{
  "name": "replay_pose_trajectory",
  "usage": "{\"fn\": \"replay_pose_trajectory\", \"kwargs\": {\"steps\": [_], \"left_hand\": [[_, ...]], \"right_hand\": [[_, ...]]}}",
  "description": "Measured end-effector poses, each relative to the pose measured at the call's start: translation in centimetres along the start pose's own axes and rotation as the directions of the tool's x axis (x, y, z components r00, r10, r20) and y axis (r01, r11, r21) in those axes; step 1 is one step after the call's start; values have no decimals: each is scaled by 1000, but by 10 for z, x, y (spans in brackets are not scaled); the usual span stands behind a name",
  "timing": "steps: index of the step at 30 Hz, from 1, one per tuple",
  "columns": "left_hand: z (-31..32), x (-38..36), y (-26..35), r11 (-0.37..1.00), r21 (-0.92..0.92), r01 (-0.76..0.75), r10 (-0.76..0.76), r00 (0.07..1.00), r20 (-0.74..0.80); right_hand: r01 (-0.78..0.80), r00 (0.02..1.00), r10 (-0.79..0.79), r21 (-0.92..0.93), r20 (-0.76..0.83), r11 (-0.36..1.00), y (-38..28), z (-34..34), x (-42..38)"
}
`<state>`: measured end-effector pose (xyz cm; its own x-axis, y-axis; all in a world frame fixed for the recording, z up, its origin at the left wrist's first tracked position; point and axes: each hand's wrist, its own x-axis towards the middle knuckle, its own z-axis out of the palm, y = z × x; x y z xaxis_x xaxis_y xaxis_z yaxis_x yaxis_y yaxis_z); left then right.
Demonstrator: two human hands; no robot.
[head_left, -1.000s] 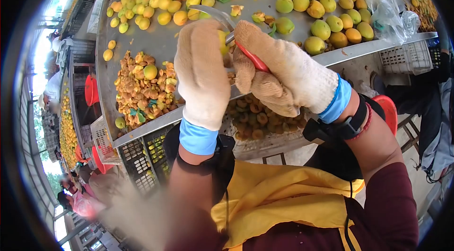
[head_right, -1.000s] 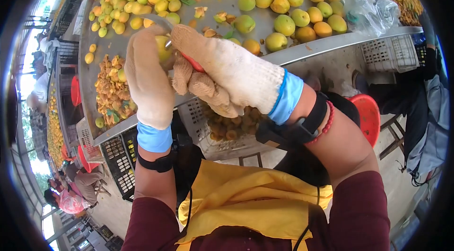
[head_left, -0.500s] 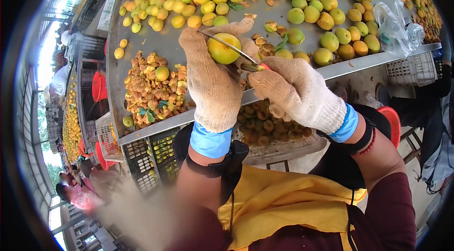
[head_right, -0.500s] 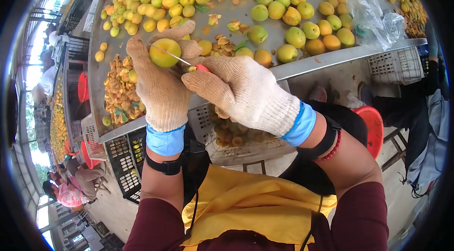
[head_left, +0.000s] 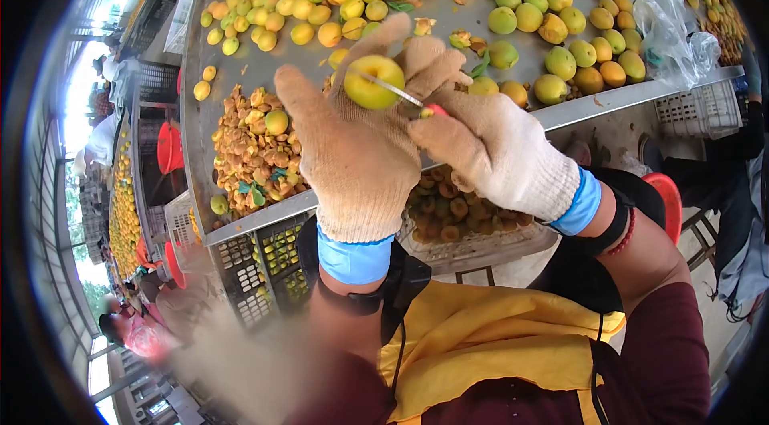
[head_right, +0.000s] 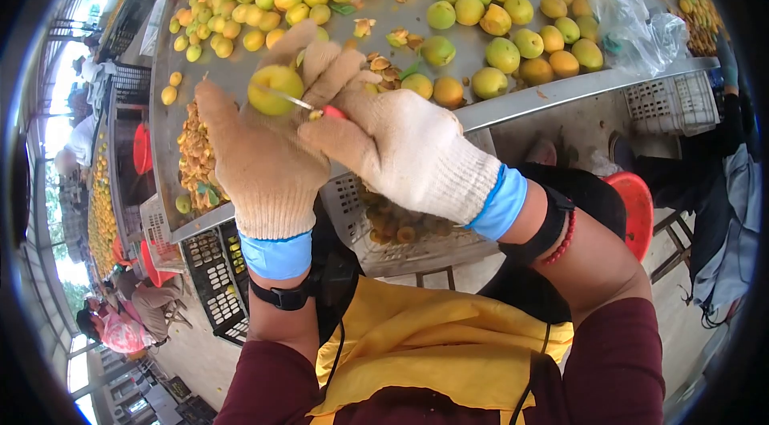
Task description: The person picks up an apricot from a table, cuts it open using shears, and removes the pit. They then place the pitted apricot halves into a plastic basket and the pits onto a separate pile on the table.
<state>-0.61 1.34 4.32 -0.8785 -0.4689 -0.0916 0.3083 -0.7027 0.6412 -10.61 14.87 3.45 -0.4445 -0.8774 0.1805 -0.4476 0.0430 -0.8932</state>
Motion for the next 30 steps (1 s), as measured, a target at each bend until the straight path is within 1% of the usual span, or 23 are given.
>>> {"fn": "replay_pose_trajectory", "kwargs": {"steps": [2, 3, 4, 5, 6, 7, 9, 10, 11, 12, 14, 15, 16, 17, 18, 21, 22, 23, 24, 25, 27, 29, 30], "left_hand": [[1, 2, -2, 990, -123, -73, 87, 989, 118], [-3, 5, -2, 985, -165, -59, 90, 977, 193], [2, 5, -4, 984, -167, -58, 90, 977, 193], [12, 4, -6, 966, 195, -170, 156, 984, 86], [14, 3, -7, 905, 373, -204, 202, 978, 46], [15, 3, -8, 814, 541, -212, 248, 969, 6], [10, 5, -5, 821, 555, -132, 159, 987, -1], [8, 6, -10, 821, 555, -130, 156, 988, 0], [6, 8, -17, 924, 367, -105, 120, 993, -20], [6, 10, -21, 984, 163, -76, 82, 996, -30], [6, 9, -20, 977, 184, -104, 106, 994, -2], [1, 9, -14, 924, 359, -128, 145, 989, -22], [-5, 13, -13, 884, 435, -174, 204, 979, -23], [-9, 17, -12, 834, 509, -214, 263, 965, -24], [-10, 16, -13, 834, 509, -213, 262, 965, -25], [-3, 15, -15, 750, 597, -284, 333, 942, 29], [1, 15, -18, 894, 407, -185, 214, 976, -26], [4, 15, -19, 979, 193, -72, 83, 995, -51], [2, 14, -20, 978, 194, -71, 82, 995, -49], [-2, 14, -21, 975, 210, -70, 79, 996, -36], [-7, 14, -20, 973, 222, -65, 72, 997, -27], [-10, 16, -14, 947, 285, -147, 170, 984, -58], [-7, 14, -12, 947, 285, -146, 169, 984, -59]], "right_hand": [[-276, 958, 242, 274, 151, 921, -6, -8, 4], [-325, 945, 286, 324, 161, 889, -8, -9, 3], [-326, 944, 288, 322, 161, 889, -8, -10, 4], [-409, 912, 351, 413, 213, 814, -8, -11, 5], [-487, 874, 405, 494, 270, 721, -8, -11, 5], [-489, 872, 408, 495, 270, 718, -8, -9, 4], [-466, 884, 391, 518, 256, 717, -7, -2, 2], [-467, 884, 392, 519, 254, 716, -5, 2, 2], [-391, 920, 364, 381, 144, 838, -1, 6, 3], [-345, 938, 330, 336, 105, 876, 1, 7, 3], [-256, 966, 258, 233, 25, 938, 4, 9, 4], [-304, 953, 291, 266, 86, 915, 2, 4, 3], [-351, 936, 319, 293, 150, 890, -2, -3, 3], [-433, 900, 368, 378, 234, 818, -9, -10, 5], [-434, 900, 369, 379, 235, 818, -11, -11, 5], [-464, 884, 391, 367, 258, 807, -7, -7, 2], [-287, 958, 276, 262, 76, 921, 1, 2, 5], [-195, 980, 201, 197, -7, 961, 4, 4, 5], [-111, 988, 122, 117, -90, 987, 6, 6, 5], [-184, 982, 188, 208, 5, 961, 6, 5, 5], [-269, 963, 248, 289, 108, 919, 2, 2, 3], [-386, 921, 336, 347, 196, 855, -8, -9, 3], [-424, 904, 363, 363, 226, 830, -12, -15, 4]]}}
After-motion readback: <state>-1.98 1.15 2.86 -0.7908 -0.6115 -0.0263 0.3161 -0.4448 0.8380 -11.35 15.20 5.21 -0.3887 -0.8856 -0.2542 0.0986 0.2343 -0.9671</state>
